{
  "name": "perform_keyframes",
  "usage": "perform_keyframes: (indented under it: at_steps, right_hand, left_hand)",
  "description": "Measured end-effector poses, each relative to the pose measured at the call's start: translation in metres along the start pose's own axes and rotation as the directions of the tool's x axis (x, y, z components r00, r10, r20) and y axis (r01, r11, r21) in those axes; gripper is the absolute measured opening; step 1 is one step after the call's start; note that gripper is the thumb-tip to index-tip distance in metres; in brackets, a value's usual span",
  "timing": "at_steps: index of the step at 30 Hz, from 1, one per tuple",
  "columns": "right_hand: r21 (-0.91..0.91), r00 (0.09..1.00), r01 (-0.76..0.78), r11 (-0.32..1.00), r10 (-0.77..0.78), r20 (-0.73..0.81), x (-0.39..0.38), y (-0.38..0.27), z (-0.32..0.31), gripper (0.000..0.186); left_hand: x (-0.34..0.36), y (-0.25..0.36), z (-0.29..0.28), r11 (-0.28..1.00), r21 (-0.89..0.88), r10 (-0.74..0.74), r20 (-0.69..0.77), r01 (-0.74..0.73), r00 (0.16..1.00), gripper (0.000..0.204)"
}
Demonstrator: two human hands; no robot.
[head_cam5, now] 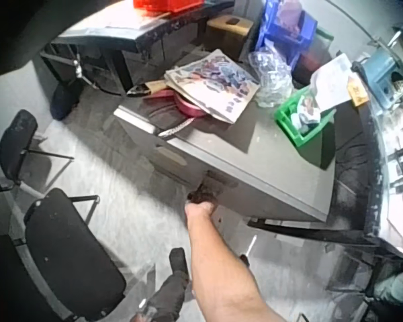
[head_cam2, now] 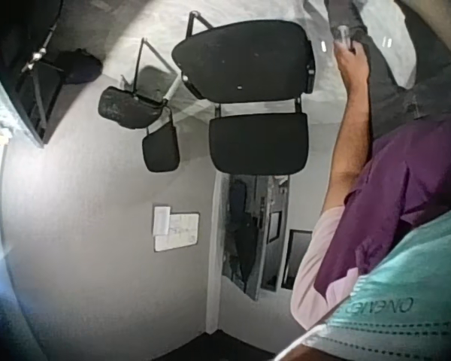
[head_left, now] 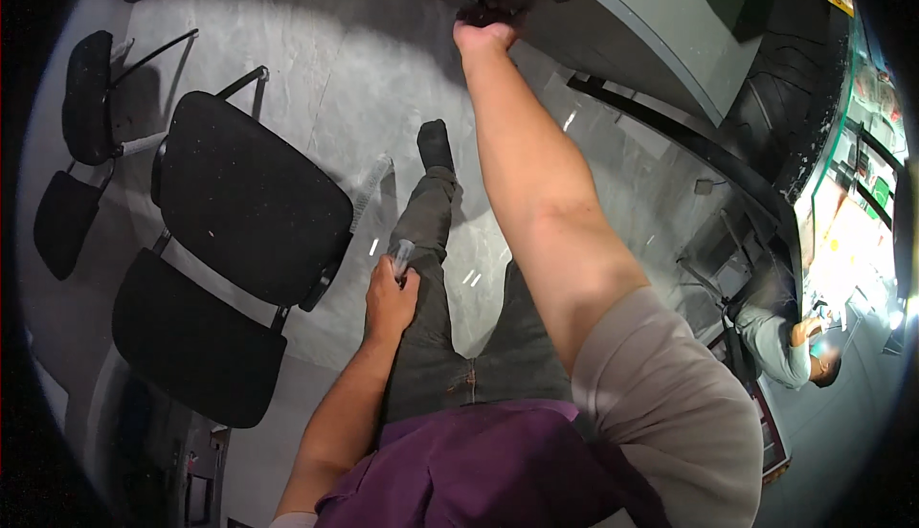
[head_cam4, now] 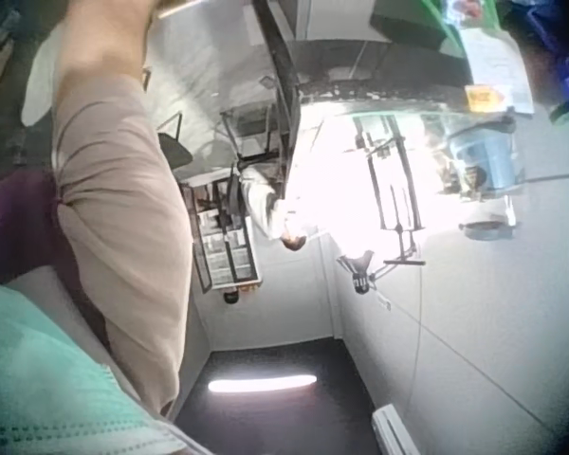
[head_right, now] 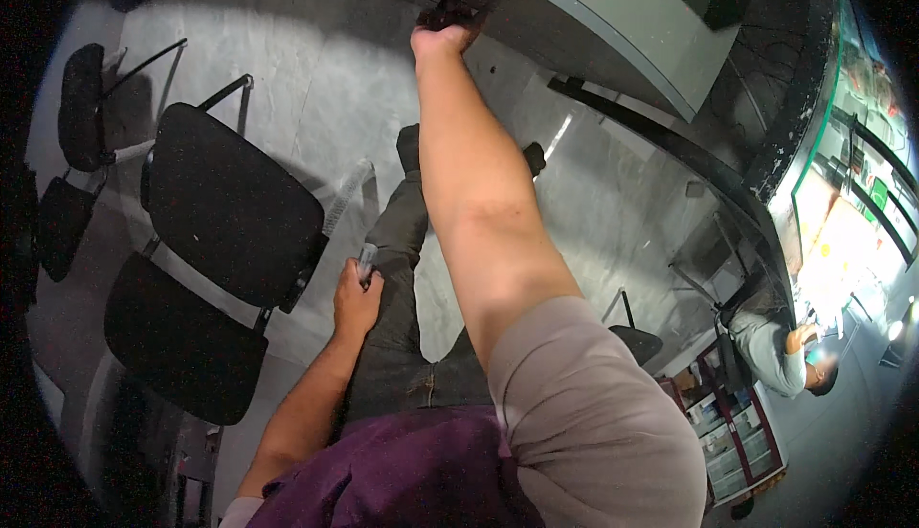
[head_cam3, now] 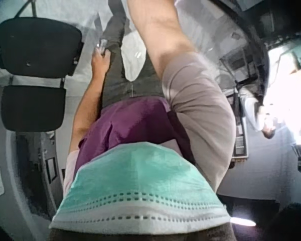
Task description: The person retrieves a metal cartridge and dental material from desk drawers, packs the dental material into the cartridge by hand, and trims the rim of the cartridge using scissors.
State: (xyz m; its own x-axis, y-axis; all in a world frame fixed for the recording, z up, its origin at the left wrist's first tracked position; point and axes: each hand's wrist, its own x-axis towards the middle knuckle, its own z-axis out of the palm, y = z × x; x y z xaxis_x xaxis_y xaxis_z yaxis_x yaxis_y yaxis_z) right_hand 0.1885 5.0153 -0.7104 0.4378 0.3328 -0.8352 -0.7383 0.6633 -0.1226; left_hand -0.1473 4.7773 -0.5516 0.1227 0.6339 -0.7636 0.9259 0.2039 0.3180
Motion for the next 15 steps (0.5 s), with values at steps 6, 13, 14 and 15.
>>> perform_keyframes:
  at_steps: [6,13,14,15]
  right_hand:
    - [-0.080,0.991,-0.127,0.989,0.130,0.041,-0.051,0.000,-0.015,0.023]
    - [-0.396,0.962,-0.241,0.886,0.273,0.024,-0.091,-0.030,-0.108,0.040]
    - [-0.542,0.958,-0.265,0.797,0.279,-0.058,-0.119,-0.026,-0.113,0.045]
    - [-0.603,0.956,-0.252,0.757,0.292,-0.032,-0.139,-0.033,-0.123,0.042]
  left_hand:
    - [-0.002,0.003,-0.008,0.998,0.025,-0.065,0.026,0.065,0.998,0.034]
    - [0.010,0.034,0.005,0.997,0.070,-0.026,0.104,0.019,0.994,0.034]
    - [0.007,0.031,-0.001,0.996,0.077,-0.043,0.102,0.035,0.994,0.034]
    - [0.007,0.032,-0.005,0.996,0.071,-0.056,0.127,0.047,0.990,0.034]
